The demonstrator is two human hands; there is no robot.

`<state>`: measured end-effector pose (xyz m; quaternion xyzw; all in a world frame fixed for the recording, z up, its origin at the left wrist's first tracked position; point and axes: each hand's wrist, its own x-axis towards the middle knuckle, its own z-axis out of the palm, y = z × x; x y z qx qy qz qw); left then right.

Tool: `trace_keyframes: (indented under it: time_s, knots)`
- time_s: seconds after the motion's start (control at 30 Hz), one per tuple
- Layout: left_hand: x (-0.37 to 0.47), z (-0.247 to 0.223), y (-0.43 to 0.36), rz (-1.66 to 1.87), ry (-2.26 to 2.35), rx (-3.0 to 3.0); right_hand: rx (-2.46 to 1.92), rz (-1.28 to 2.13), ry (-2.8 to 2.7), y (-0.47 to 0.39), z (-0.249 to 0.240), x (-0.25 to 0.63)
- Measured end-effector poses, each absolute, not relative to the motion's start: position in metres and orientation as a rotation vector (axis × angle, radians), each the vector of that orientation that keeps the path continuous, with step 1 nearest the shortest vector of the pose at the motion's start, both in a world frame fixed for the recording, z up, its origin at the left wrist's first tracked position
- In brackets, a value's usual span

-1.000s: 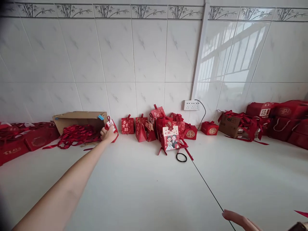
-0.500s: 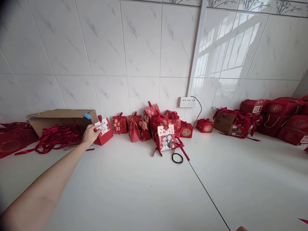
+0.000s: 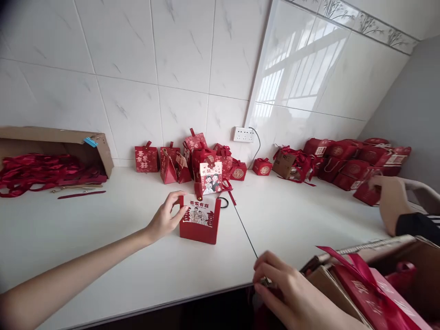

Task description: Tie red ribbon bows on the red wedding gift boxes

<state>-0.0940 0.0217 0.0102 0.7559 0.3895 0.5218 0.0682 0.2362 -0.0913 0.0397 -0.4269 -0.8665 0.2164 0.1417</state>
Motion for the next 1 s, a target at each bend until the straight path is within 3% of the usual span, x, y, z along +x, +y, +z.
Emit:
trace_keyframes:
  time_s: [0.17, 0.33, 0.53, 0.73, 0.8, 1.0]
  knots:
    - [-0.017, -0.004, 0.009, 1.538, 1.159, 2.154, -1.262, 0.511, -2.296, -0.066, 0.052, 0.216]
    - [0.032, -0.015, -0.005, 1.544, 0.902, 2.319, -1.311, 0.642, -1.886, -0.019, 0.050, 0.194]
    - [0.026, -0.025, -0.012, 1.410, 0.684, 2.572, -1.122, 0.871, -1.916, -0.013, 0.049, 0.200]
    - [0.021, 0.016, 0.010, 1.915, 0.872, 2.529, -1.143, 0.868, -1.965, -0.009, 0.051, 0.204]
    - [0.024, 0.023, 0.016, 1.903, 0.854, 2.395, -1.139, 0.873, -1.987, -0.010, 0.052, 0.204]
    - [0.025, 0.013, 0.005, 1.661, 0.871, 2.135, -1.049, 0.537, -2.064, -0.016, 0.049, 0.205]
